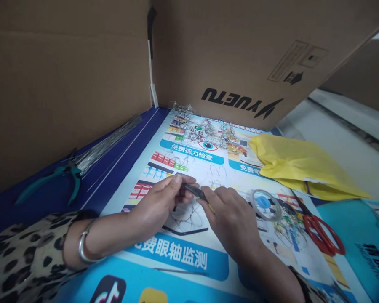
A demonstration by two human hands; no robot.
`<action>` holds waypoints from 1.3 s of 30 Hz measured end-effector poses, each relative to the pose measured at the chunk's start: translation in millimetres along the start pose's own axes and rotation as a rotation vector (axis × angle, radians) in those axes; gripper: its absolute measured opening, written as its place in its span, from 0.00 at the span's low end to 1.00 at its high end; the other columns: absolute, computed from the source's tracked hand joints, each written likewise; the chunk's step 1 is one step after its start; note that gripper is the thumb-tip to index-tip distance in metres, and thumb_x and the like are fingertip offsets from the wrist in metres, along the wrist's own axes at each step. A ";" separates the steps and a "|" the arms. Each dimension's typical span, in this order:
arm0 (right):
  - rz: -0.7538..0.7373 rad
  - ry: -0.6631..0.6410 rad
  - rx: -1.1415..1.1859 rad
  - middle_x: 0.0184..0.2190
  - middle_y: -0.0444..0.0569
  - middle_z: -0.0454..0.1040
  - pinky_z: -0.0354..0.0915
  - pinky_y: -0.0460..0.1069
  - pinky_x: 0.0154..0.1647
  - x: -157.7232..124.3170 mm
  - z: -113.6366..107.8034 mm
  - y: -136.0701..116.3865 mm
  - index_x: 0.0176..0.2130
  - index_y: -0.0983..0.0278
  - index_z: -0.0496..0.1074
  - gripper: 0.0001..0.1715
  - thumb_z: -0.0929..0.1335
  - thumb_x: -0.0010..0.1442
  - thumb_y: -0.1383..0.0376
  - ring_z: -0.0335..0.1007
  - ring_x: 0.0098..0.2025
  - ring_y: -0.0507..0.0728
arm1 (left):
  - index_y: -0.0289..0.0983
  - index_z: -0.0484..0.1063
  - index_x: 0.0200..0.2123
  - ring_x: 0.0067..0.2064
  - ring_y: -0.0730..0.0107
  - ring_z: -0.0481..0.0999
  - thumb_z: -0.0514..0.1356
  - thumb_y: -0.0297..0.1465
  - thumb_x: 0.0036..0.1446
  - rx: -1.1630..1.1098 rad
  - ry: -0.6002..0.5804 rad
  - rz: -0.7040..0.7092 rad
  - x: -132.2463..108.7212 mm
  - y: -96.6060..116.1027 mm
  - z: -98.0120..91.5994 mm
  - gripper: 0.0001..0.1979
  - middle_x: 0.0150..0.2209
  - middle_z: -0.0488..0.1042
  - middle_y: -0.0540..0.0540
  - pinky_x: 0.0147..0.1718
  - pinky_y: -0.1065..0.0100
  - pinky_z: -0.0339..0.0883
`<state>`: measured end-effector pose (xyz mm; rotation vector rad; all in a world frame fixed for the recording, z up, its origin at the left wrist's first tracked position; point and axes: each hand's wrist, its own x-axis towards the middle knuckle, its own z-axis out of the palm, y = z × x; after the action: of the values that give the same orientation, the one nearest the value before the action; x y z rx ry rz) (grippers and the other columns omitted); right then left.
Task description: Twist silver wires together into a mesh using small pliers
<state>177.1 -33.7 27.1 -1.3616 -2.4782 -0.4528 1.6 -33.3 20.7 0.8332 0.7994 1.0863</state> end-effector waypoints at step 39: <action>-0.205 0.362 -0.123 0.33 0.49 0.69 0.55 0.54 0.38 -12.2 34.0 32.9 0.47 0.63 0.67 0.22 0.70 0.51 0.68 0.61 0.37 0.57 | 0.34 0.62 0.36 0.44 0.59 0.76 0.49 0.32 0.63 -0.205 0.002 -0.153 23.2 6.8 -3.2 0.08 0.41 0.75 0.36 0.38 0.67 0.71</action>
<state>208.4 -12.8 -4.0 -0.9638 -2.3221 -0.8298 2.2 -8.9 22.0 0.5891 0.7274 1.0134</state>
